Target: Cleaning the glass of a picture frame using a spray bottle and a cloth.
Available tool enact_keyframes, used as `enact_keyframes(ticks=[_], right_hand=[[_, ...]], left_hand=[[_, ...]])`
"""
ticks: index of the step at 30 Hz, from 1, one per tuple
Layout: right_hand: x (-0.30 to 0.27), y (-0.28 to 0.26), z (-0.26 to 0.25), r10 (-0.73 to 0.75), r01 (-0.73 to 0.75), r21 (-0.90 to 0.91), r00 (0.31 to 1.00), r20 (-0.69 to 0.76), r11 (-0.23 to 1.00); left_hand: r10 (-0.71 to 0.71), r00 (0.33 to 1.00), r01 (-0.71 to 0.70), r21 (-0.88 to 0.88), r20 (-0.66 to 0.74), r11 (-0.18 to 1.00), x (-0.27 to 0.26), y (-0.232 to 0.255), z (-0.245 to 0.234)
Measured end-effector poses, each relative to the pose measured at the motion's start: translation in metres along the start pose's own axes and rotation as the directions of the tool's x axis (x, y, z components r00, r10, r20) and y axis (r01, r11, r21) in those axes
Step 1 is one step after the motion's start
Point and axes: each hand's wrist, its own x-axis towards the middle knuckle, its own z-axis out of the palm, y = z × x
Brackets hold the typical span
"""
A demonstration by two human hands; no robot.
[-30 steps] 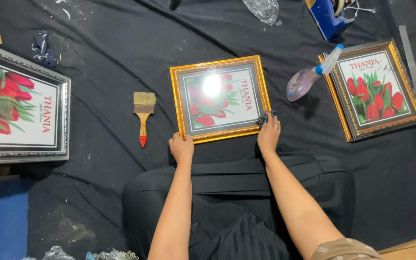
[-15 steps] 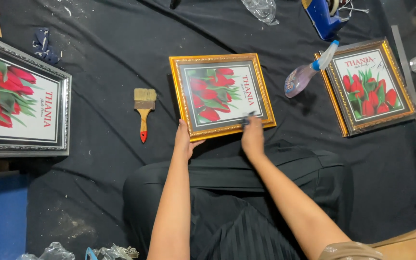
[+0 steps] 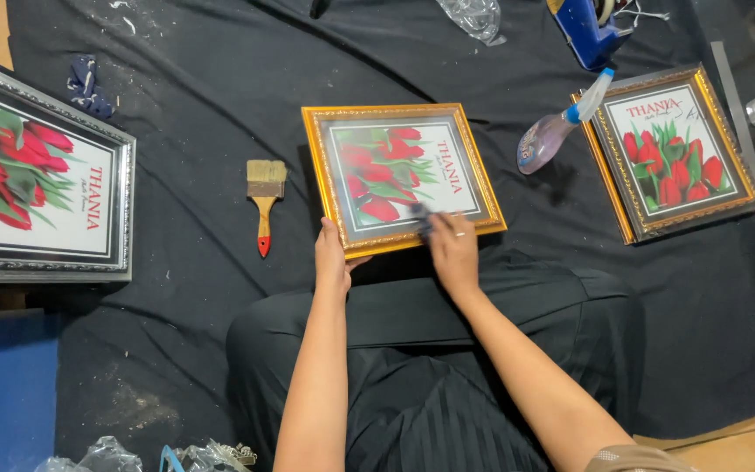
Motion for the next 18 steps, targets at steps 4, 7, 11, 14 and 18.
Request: enact_keyframes(ticks=[4, 7, 11, 14, 18], right_hand=[[-0.009, -0.022, 0.029, 0.134, -0.133, 0.022, 0.989, -0.058, 0.991], [0.014, -0.092, 0.031, 0.005, 0.001, 0.264, 1.0, -0.024, 0.964], [0.009, -0.109, 0.047, -0.123, 0.115, 0.313, 0.992, 0.006, 0.943], [0.005, -0.076, 0.033, -0.209, 0.205, 0.233, 0.978, -0.005, 0.951], [-0.022, -0.029, 0.017, 0.011, -0.016, 0.116, 0.999, 0.049, 0.993]], left_hand=[[0.004, 1.0, -0.004, 0.007, -0.007, 1.0, -0.003, 0.004, 0.005], [0.055, 0.998, -0.055, 0.003, 0.018, 0.998, 0.013, -0.009, -0.006], [0.08, 0.997, -0.081, 0.052, 0.019, 0.995, 0.013, -0.012, -0.009], [0.077, 0.997, -0.078, 0.057, 0.03, 0.995, 0.002, -0.005, -0.002], [0.051, 0.997, -0.056, 0.088, 0.062, 0.995, 0.005, -0.005, 0.0]])
